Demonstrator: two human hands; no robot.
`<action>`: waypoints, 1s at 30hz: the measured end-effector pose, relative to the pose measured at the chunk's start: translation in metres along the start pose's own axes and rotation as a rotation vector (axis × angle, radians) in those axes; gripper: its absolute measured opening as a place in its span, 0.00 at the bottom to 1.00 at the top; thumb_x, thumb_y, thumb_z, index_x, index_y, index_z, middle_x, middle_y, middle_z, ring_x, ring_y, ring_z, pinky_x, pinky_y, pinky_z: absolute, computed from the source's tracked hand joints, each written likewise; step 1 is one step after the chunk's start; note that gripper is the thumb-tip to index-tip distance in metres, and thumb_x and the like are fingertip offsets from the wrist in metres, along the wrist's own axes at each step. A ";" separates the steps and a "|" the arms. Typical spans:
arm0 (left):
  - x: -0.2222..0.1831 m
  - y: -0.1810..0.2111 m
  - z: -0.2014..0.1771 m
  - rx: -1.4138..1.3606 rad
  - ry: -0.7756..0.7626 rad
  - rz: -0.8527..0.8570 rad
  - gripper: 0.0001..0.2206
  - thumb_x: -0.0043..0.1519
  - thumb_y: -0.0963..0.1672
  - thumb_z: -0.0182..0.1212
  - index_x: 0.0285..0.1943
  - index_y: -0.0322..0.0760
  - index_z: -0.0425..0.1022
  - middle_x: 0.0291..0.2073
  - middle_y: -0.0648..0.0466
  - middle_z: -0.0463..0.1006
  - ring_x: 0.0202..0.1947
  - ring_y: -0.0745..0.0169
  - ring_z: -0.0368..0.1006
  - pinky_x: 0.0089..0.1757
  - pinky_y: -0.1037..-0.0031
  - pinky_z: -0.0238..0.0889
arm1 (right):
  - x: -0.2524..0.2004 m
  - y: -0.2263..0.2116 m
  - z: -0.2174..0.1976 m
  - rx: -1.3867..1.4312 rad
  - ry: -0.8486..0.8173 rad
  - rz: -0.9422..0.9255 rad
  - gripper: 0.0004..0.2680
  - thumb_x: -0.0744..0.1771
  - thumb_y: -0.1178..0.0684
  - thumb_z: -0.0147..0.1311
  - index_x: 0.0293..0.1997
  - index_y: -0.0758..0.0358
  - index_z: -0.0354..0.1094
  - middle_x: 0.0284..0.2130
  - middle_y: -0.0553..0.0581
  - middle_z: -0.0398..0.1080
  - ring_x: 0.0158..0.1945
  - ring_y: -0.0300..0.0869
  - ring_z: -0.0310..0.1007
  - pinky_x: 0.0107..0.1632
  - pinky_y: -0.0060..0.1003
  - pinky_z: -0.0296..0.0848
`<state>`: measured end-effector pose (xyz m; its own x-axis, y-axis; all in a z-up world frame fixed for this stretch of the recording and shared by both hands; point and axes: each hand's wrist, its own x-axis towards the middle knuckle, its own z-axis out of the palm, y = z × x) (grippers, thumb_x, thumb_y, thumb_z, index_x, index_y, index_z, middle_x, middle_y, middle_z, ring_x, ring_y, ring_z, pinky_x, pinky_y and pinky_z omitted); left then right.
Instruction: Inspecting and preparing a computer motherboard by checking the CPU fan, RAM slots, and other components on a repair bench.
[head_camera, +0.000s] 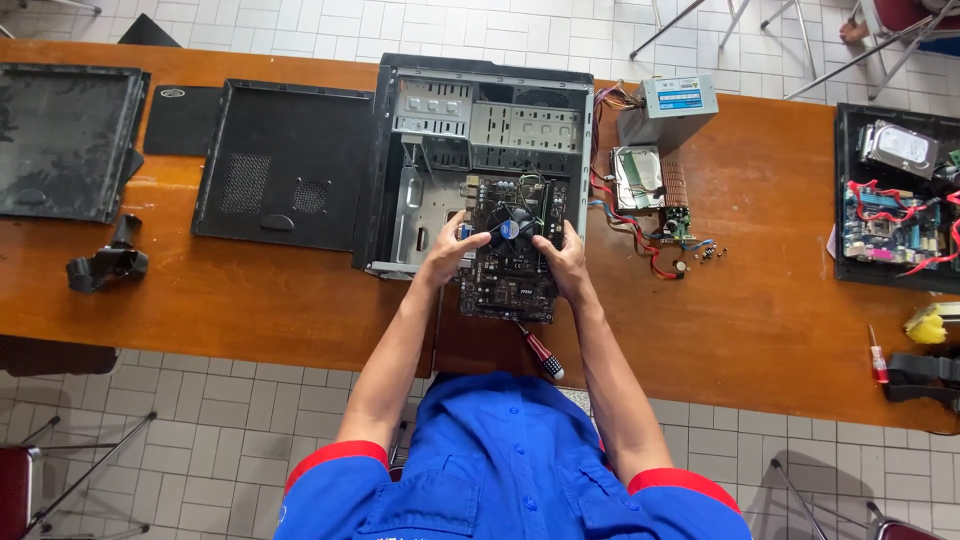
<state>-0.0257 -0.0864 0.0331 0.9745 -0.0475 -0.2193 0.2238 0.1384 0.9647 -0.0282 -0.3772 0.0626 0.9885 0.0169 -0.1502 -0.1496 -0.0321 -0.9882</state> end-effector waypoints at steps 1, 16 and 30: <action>0.000 -0.001 0.000 -0.001 0.003 -0.001 0.28 0.50 0.48 0.80 0.59 0.43 0.76 0.49 0.49 0.77 0.50 0.60 0.69 0.54 0.63 0.66 | 0.001 0.002 0.001 -0.001 -0.003 0.001 0.11 0.65 0.49 0.66 0.46 0.59 0.69 0.30 0.52 0.70 0.35 0.39 0.68 0.39 0.36 0.73; -0.016 0.019 0.008 0.047 0.044 0.111 0.14 0.58 0.47 0.71 0.50 0.40 0.79 0.42 0.51 0.79 0.44 0.63 0.69 0.51 0.65 0.65 | -0.001 0.013 -0.005 -0.004 -0.027 -0.081 0.10 0.65 0.52 0.64 0.45 0.61 0.68 0.30 0.56 0.70 0.34 0.40 0.70 0.36 0.37 0.73; -0.001 -0.004 0.006 0.175 0.073 0.011 0.26 0.58 0.53 0.71 0.62 0.40 0.75 0.56 0.40 0.76 0.57 0.46 0.70 0.57 0.54 0.62 | 0.003 0.020 -0.013 -0.001 -0.117 -0.144 0.10 0.70 0.50 0.57 0.51 0.64 0.65 0.36 0.60 0.71 0.40 0.42 0.68 0.44 0.42 0.74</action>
<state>-0.0279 -0.0928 0.0307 0.9768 0.0262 -0.2123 0.2132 -0.0355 0.9764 -0.0285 -0.3903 0.0424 0.9905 0.1374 -0.0098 -0.0068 -0.0223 -0.9997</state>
